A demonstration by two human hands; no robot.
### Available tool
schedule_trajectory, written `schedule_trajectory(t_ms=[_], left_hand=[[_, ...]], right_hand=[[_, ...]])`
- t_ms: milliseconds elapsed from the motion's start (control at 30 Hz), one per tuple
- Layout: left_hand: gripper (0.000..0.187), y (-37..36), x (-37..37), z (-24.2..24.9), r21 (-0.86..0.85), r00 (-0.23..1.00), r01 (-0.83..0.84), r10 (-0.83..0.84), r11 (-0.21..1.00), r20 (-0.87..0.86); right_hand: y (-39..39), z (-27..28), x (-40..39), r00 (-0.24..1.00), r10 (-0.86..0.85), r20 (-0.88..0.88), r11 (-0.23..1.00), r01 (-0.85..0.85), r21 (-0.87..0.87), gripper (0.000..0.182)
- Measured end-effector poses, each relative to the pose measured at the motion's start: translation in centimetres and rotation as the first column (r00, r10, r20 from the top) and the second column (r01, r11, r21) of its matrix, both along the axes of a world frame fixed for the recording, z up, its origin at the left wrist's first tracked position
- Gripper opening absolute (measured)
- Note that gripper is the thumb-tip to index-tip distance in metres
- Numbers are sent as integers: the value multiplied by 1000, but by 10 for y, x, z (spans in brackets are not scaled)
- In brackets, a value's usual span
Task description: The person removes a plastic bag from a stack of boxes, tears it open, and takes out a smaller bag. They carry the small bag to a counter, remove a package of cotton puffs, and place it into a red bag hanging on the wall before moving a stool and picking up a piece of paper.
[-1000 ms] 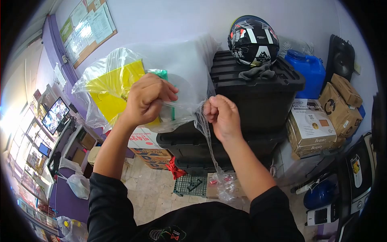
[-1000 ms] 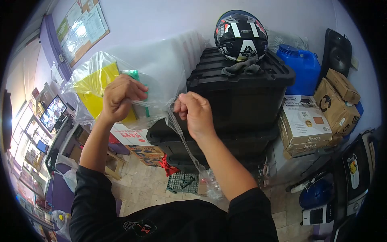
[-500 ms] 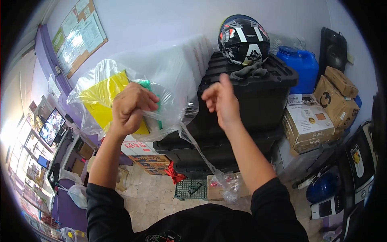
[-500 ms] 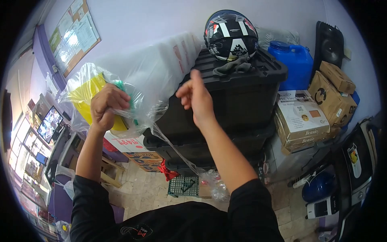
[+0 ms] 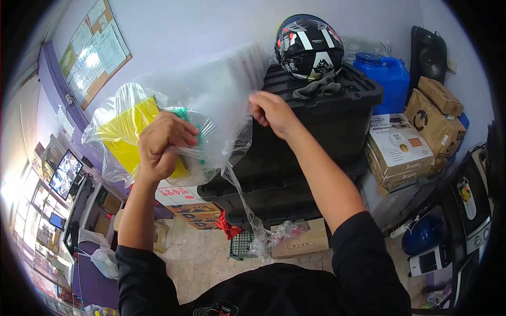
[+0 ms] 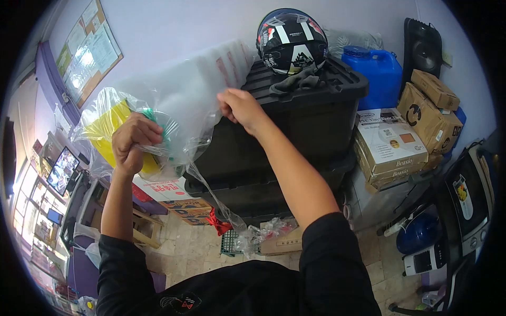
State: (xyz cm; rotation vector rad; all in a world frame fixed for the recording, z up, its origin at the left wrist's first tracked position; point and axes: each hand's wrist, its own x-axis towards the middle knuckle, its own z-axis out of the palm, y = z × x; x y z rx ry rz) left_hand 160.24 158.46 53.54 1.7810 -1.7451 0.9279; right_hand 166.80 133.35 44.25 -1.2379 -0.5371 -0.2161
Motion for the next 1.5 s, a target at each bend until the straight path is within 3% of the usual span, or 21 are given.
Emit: schedule_trajectory(t_ms=[100, 233, 333, 400, 433, 500, 567, 667, 733, 767, 833, 900, 933, 967, 1033, 1067, 1100, 1167, 1333, 1400, 1500], left_hand=[[9, -1, 2, 1, 0, 1000, -1, 1, 1000, 15], [13, -2, 2, 2, 6, 1000, 8, -8, 1000, -7], [12, -3, 1, 3, 19, 1000, 0, 0, 1000, 6], [12, -2, 1, 3, 30, 1000, -10, 9, 999, 16], [12, -2, 1, 4, 41, 1000, -5, 4, 999, 31], [12, -3, -1, 3, 51, 999, -25, 24, 998, 22], [13, -2, 0, 3, 66, 999, -30, 28, 997, 31], [16, -2, -1, 3, 61, 999, -45, 44, 997, 25], [18, -2, -2, 3, 62, 999, -41, 39, 997, 19], [18, -3, -3, 2, 57, 999, -39, 39, 998, 16], [16, -4, -4, 0, 34, 999, -53, 53, 998, 2], [17, -4, -4, 0, 27, 998, -54, 55, 998, -8], [17, -3, -4, -1, 28, 998, -60, 60, 998, -16], [17, -3, -4, -1, 25, 998, -52, 53, 998, -17], [17, -5, -4, -1, 30, 994, -97, 96, 995, 51], [17, -4, -3, 0, 26, 995, -86, 85, 996, 52], [16, -4, -1, 0, 27, 995, -92, 91, 995, 51], [16, -3, 1, -1, 24, 995, -82, 81, 996, 52], [15, -2, 1, -2, 11, 989, -118, 116, 993, 88], [15, -1, 3, -1, 15, 986, -140, 138, 990, 89], [19, -3, 2, -1, 44, 980, -186, 182, 982, 86]], right_hand=[[10, -45, -13, 994, -108, 28, 980, 102, 171, 31], [42, -87, -76, 993, -30, -112, 928, 69, 365, 30], [55, -102, -131, 995, -57, -81, 986, 68, 150, 27], [49, -107, -163, 991, -56, 123, 987, 74, -144, 24], [44, -106, -175, 992, -41, 120, 987, 58, -149, 24], [35, -105, -195, 944, 65, 324, 960, 29, -278, 24], [20, -105, -208, 962, -1, 272, 956, 80, -282, 25], [-8, -102, -229, 987, 46, 151, 971, -9, -239, 26], [-17, -104, -242, 977, 211, 20, 977, -210, -25, 25], [-20, -103, -243, 978, 210, 16, 977, -209, -30, 25], [-23, -97, -242, 974, -7, 227, 991, 37, -128, 22], [-14, -89, -237, 917, -271, 293, 960, 236, 150, 18], [-11, -85, -234, 911, -307, 275, 928, 222, 299, 16], [-12, -80, -232, 909, -313, 274, 927, 230, 296, 16], [-13, -72, -232, 879, 164, 448, 926, -293, 237, 18], [-1, -71, -236, 890, 203, 408, 955, -272, 119, 21], [16, -71, -249, 961, 221, 168, 957, -246, 153, 23], [47, -101, -251, 951, 295, 95, 907, -310, 286, 25], [38, -155, -308, 995, -57, -76, 886, 86, 456, 27], [16, -166, -359, 980, -81, -182, 833, 167, 527, 31], [17, -159, -425, 914, -375, -155, 801, 404, 442, 30]])
